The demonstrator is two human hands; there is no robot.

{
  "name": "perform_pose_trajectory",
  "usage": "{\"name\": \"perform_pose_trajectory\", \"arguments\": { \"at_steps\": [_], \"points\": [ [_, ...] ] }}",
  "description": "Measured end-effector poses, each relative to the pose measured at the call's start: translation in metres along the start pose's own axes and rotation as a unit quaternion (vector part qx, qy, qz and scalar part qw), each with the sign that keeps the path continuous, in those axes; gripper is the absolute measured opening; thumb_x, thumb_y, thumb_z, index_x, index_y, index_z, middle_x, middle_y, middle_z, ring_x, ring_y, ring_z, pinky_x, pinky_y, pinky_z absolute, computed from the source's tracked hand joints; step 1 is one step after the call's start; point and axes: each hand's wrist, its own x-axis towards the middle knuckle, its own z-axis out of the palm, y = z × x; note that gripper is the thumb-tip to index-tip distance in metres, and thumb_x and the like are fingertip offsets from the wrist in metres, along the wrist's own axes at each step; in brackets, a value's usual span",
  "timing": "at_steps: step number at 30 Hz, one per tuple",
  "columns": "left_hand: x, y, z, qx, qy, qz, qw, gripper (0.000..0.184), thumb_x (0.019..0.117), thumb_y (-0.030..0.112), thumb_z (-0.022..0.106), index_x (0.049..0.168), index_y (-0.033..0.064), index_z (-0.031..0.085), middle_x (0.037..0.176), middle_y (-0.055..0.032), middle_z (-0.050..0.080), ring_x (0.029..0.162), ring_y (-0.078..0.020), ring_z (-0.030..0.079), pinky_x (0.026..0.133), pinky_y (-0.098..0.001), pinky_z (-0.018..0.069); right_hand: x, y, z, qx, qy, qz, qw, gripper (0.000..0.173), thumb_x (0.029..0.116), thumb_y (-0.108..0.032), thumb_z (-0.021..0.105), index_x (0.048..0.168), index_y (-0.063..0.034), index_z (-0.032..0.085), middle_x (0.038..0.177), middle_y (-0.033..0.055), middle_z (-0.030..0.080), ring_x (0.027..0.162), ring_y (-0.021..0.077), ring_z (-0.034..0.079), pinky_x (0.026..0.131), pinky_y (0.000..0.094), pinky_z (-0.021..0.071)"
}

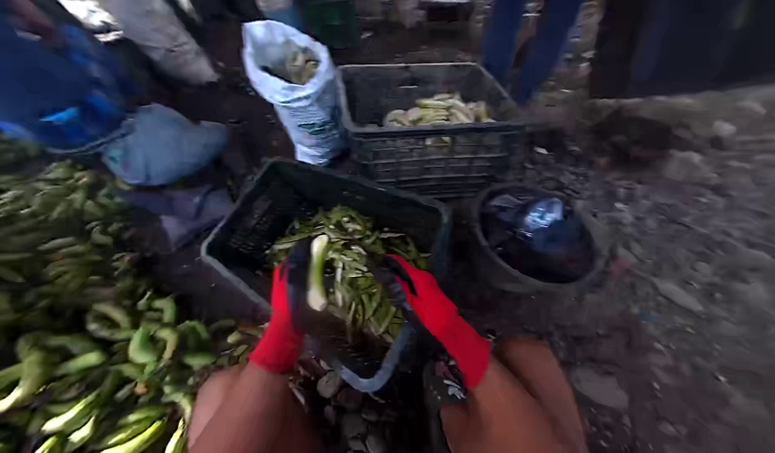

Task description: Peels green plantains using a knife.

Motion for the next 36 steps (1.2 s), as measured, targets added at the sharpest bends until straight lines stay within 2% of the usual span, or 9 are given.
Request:
{"name": "perform_pose_trajectory", "arguments": {
  "at_steps": [2, 4, 12, 15, 18, 23, 27, 30, 36],
  "points": [
    [-0.004, 0.000, -0.018, -0.035, 0.082, -0.017, 0.996, 0.037, 0.1081, 0.028, 0.036, 0.125, 0.0074, 0.061, 0.083, 0.0015, 0.068, 0.066, -0.0052, 0.064, 0.061, -0.0230, 0.0571, 0.009, 0.017, 0.008, 0.004, 0.007, -0.019, 1.000, 0.043, 0.1045, -0.020, 0.048, 0.140, 0.0021, 0.057, 0.114, 0.0143, 0.071, 0.097, 0.0132, 0.069, 0.090, 0.0325, 0.0559],
    [-0.005, -0.006, -0.030, -0.061, 0.064, -0.017, 0.996, 0.040, 0.1083, 0.034, 0.035, 0.128, 0.0124, 0.063, 0.080, 0.0010, 0.068, 0.063, -0.0071, 0.063, 0.057, -0.0236, 0.0559, 0.008, 0.023, 0.017, 0.067, 0.000, -0.013, 0.998, 0.041, 0.1060, -0.027, 0.045, 0.135, 0.0000, 0.057, 0.095, -0.0009, 0.068, 0.080, 0.0014, 0.065, 0.075, 0.0216, 0.0571],
    [0.003, -0.003, -0.033, -0.049, 0.233, -0.018, 0.971, 0.032, 0.1095, 0.025, 0.044, 0.130, 0.0053, 0.060, 0.092, -0.0037, 0.070, 0.075, -0.0106, 0.068, 0.067, -0.0273, 0.0593, 0.026, 0.005, 0.050, 0.260, -0.024, 0.036, 0.965, 0.049, 0.0992, -0.037, 0.062, 0.131, -0.0007, 0.053, 0.086, -0.0035, 0.063, 0.071, 0.0050, 0.062, 0.065, 0.0218, 0.0553],
    [0.003, -0.006, -0.028, -0.096, 0.234, -0.033, 0.967, 0.029, 0.1059, 0.014, 0.052, 0.132, 0.0018, 0.053, 0.094, -0.0069, 0.070, 0.077, -0.0135, 0.071, 0.067, -0.0293, 0.0617, 0.037, -0.001, 0.066, 0.262, -0.004, 0.089, 0.961, 0.061, 0.0921, -0.034, 0.074, 0.138, -0.0007, 0.052, 0.094, 0.0018, 0.066, 0.072, 0.0065, 0.063, 0.065, 0.0227, 0.0551],
    [-0.002, -0.006, -0.023, -0.123, 0.185, -0.034, 0.974, 0.031, 0.1021, 0.007, 0.056, 0.132, 0.0009, 0.050, 0.100, -0.0084, 0.069, 0.084, -0.0158, 0.071, 0.074, -0.0326, 0.0624, 0.048, 0.002, 0.075, 0.239, 0.037, 0.085, 0.967, 0.042, 0.0929, -0.022, 0.074, 0.127, -0.0012, 0.060, 0.088, 0.0012, 0.067, 0.066, 0.0051, 0.061, 0.061, 0.0211, 0.0539],
    [-0.007, -0.012, -0.038, -0.130, 0.094, 0.013, 0.987, 0.043, 0.0913, -0.008, 0.060, 0.132, -0.0006, 0.052, 0.119, -0.0107, 0.067, 0.099, -0.0213, 0.071, 0.084, -0.0386, 0.0631, 0.051, 0.004, 0.065, 0.045, 0.130, 0.054, 0.989, 0.053, 0.0888, -0.022, 0.078, 0.131, 0.0060, 0.061, 0.115, 0.0165, 0.071, 0.107, 0.0168, 0.067, 0.098, 0.0351, 0.0527],
    [-0.011, -0.011, -0.044, -0.075, 0.101, 0.084, 0.988, 0.041, 0.0917, -0.005, 0.061, 0.131, -0.0036, 0.053, 0.116, -0.0091, 0.070, 0.097, -0.0191, 0.072, 0.083, -0.0363, 0.0633, 0.051, 0.005, 0.058, 0.089, 0.122, -0.005, 0.989, 0.050, 0.0855, -0.018, 0.079, 0.127, 0.0046, 0.063, 0.111, 0.0096, 0.072, 0.099, 0.0075, 0.068, 0.091, 0.0252, 0.0557],
    [-0.009, -0.002, -0.049, -0.025, 0.146, 0.006, 0.989, 0.031, 0.0981, 0.004, 0.060, 0.128, -0.0005, 0.058, 0.104, -0.0076, 0.071, 0.082, -0.0163, 0.072, 0.071, -0.0317, 0.0638, 0.053, 0.011, 0.040, 0.235, 0.110, -0.025, 0.965, 0.037, 0.0928, -0.012, 0.071, 0.128, -0.0025, 0.062, 0.098, 0.0013, 0.073, 0.071, 0.0047, 0.065, 0.062, 0.0219, 0.0570],
    [0.024, -0.011, -0.050, 0.131, -0.011, -0.305, 0.943, 0.023, 0.0984, 0.020, 0.068, 0.109, 0.0004, 0.061, 0.078, -0.0061, 0.066, 0.060, -0.0129, 0.065, 0.056, -0.0278, 0.0569, 0.039, 0.058, -0.043, 0.358, 0.215, -0.050, 0.907, 0.027, 0.1043, -0.028, 0.052, 0.126, -0.0156, 0.061, 0.085, -0.0015, 0.064, 0.061, 0.0078, 0.059, 0.054, 0.0253, 0.0539]
  ]
}}
